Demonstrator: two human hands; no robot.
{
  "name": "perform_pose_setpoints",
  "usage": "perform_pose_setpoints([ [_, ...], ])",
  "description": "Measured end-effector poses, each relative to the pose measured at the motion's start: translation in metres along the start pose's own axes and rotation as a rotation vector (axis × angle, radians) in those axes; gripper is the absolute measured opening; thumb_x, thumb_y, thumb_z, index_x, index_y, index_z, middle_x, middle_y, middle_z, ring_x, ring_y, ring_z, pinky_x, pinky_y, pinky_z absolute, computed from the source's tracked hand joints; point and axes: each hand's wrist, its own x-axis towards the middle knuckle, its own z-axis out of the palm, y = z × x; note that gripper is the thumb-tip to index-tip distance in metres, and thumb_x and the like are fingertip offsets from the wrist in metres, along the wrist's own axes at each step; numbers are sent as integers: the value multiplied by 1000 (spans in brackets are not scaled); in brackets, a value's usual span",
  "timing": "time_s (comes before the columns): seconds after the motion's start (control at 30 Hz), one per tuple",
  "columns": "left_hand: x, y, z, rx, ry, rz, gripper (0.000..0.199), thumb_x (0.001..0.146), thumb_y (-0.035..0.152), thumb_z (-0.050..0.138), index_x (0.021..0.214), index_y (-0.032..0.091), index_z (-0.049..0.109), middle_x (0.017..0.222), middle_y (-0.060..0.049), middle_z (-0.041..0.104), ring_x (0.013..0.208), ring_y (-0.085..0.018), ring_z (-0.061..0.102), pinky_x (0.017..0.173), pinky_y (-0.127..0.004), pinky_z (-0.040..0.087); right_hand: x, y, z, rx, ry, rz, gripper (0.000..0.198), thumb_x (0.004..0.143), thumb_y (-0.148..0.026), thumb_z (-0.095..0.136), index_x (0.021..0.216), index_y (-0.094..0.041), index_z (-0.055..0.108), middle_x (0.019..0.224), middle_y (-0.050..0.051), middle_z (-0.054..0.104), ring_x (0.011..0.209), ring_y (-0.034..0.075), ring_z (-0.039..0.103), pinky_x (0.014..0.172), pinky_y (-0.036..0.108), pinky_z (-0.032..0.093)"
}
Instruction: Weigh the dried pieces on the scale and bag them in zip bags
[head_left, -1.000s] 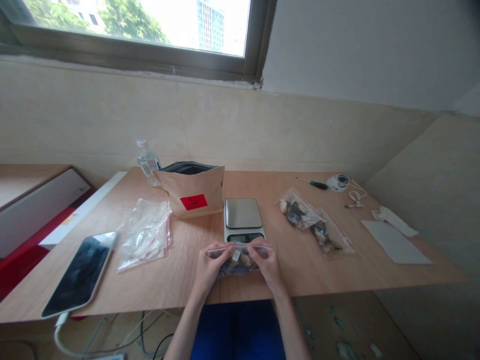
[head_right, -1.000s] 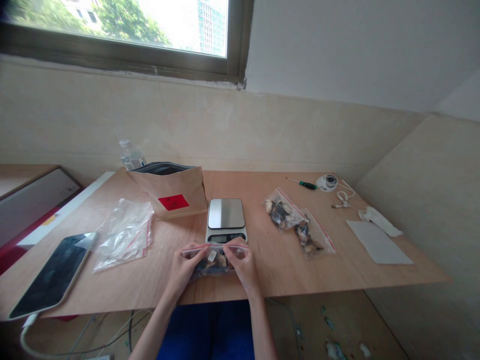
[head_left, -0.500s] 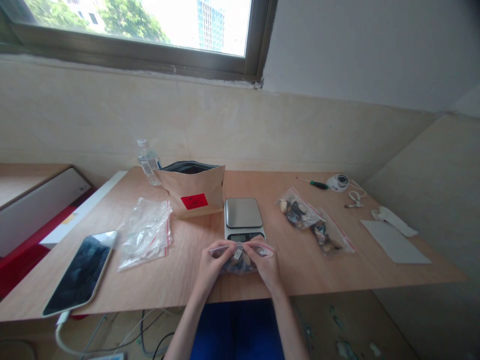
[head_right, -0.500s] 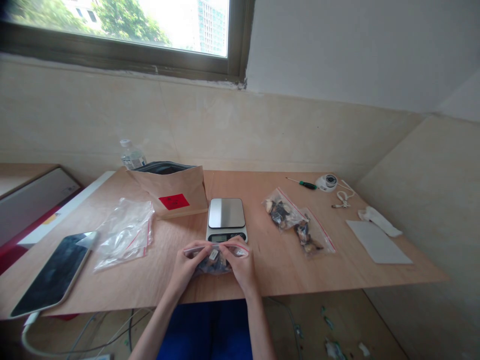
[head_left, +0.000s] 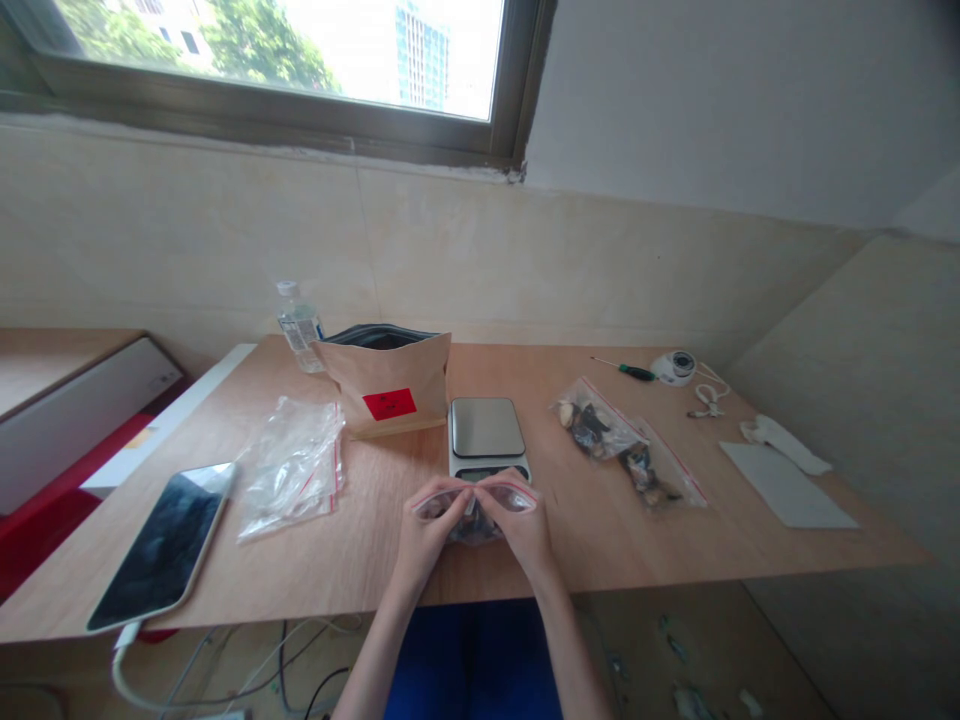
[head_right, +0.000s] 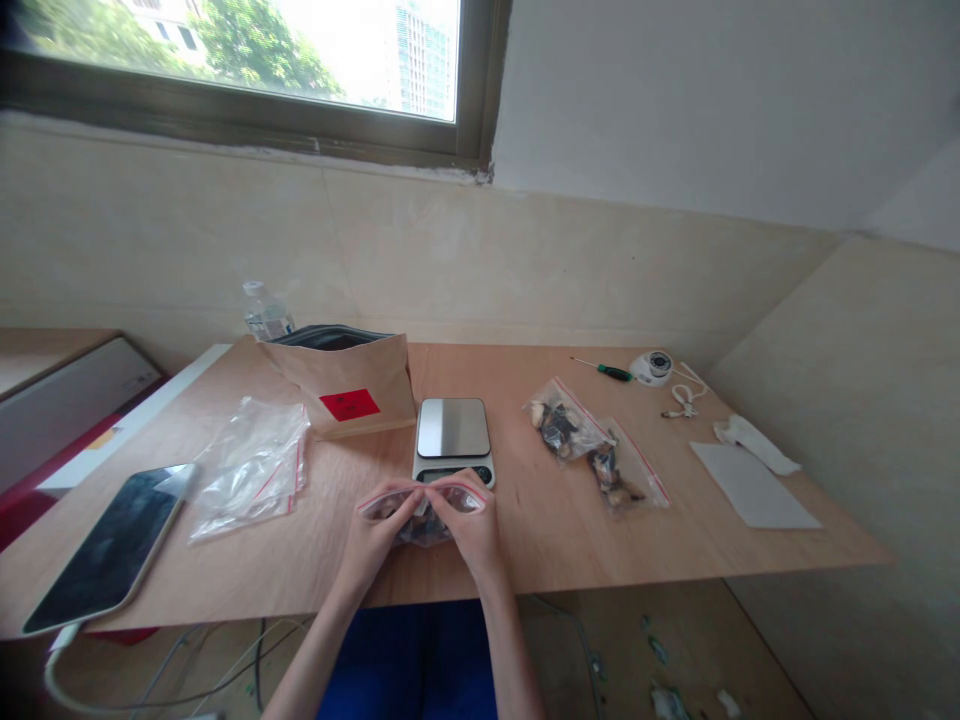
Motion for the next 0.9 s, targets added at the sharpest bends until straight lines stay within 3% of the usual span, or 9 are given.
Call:
perform_pose_setpoints([
  [0.23, -1, 5, 2, 9, 23, 3, 21, 77, 36, 68, 82, 16, 70, 80, -5, 71, 74, -16, 64, 68, -23, 49, 0, -1, 3, -52, 55, -77, 10, 79, -27, 66, 73, -19, 69, 75, 2, 62, 73, 16, 62, 68, 26, 51],
  [0.7, -2, 3, 1, -76, -15, -53, 26, 78, 41, 66, 83, 15, 72, 79, -5, 71, 78, -18, 65, 72, -25, 50, -1, 0, -5, -48, 67, -45, 17, 81, -35, 64, 75, -19, 69, 74, 4, 64, 75, 18, 63, 69, 28, 52],
  [0.83, -1, -5, 0, -164, 6, -159, 45, 82, 54, 56, 81, 13, 72, 74, -7, 71, 77, -20, 66, 72, -29, 52, -3, 3, -14, 23, 50, 86, 26, 82, -43, 63, 83, -19, 71, 79, 5, 70, 77, 19, 66, 71, 29, 53],
  [0.9, -2, -10, -1, -192, 63, -244, 55, 82, 62, 50, 77, 11, 71, 70, -8, 70, 74, -22, 67, 70, -31, 54, -6, 5, -19, 46, 77, 180, 35, 84, -50, 57, 89, -18, 71, 78, 6, 72, 70, 18, 66, 64, 27, 52],
])
